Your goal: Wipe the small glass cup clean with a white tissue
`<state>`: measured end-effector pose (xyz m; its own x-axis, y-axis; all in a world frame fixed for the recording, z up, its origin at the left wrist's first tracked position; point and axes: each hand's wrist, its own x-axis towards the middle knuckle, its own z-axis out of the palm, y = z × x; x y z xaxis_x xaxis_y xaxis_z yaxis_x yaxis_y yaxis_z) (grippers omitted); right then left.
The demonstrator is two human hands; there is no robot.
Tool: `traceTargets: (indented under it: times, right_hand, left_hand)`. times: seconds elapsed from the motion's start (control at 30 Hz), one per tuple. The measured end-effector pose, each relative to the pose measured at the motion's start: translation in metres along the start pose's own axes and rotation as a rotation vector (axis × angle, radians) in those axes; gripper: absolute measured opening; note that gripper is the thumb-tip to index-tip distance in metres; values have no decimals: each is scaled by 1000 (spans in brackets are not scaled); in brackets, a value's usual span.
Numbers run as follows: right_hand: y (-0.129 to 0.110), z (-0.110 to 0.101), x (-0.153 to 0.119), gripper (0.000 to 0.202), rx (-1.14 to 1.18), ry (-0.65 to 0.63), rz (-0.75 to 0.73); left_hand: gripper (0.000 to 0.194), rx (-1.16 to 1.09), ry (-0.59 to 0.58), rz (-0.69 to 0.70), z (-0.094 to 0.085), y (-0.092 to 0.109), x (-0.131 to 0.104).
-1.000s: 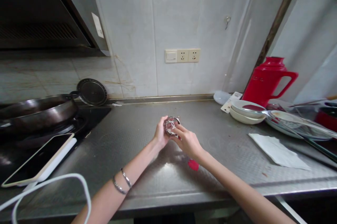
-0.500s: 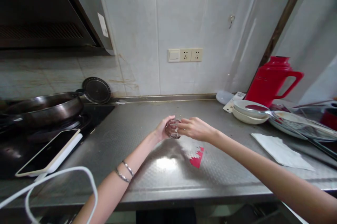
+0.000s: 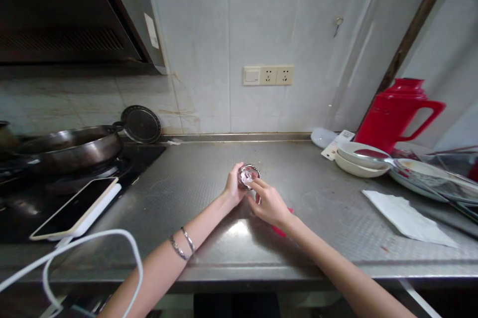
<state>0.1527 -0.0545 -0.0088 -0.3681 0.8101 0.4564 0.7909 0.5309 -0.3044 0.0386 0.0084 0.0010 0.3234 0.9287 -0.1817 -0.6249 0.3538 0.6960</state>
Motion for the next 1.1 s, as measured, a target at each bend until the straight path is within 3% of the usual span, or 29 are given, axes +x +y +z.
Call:
traceTargets:
  times: [0.13,0.27,0.37,0.53,0.63,0.77,0.97,1.1]
  right_hand:
    - [4,-6,11,20,-140,-12,-7]
    - [17,-35,20,23,-348,-148,-177]
    - [23,-58,26,25,-458,-309,-419]
    - [27,-73,37,28,-555,-364,-623]
    - [28,-72,40,29,-567,-386,-545]
    - [23,-61,32,38,-494,-351,-319]
    - [6,-18,12,40,-180,-144,-12]
    - [1,2,7,27,-50,-24,70]
  left_hand:
    - [30,-41,-9,40,-1,2,0]
    - [32,-50,-184,-9,-9,16,5]
    - [44,35,-336,-152,-19,28,10]
    - [46,222,-329,-334,-24,27,13]
    - [39,232,-279,-303,-21,22,14]
    - [34,184,-135,-183,-18,18,15]
    - [32,102,11,-47,-11,10,10]
    - [33,57,-7,-52,-9,2,6]
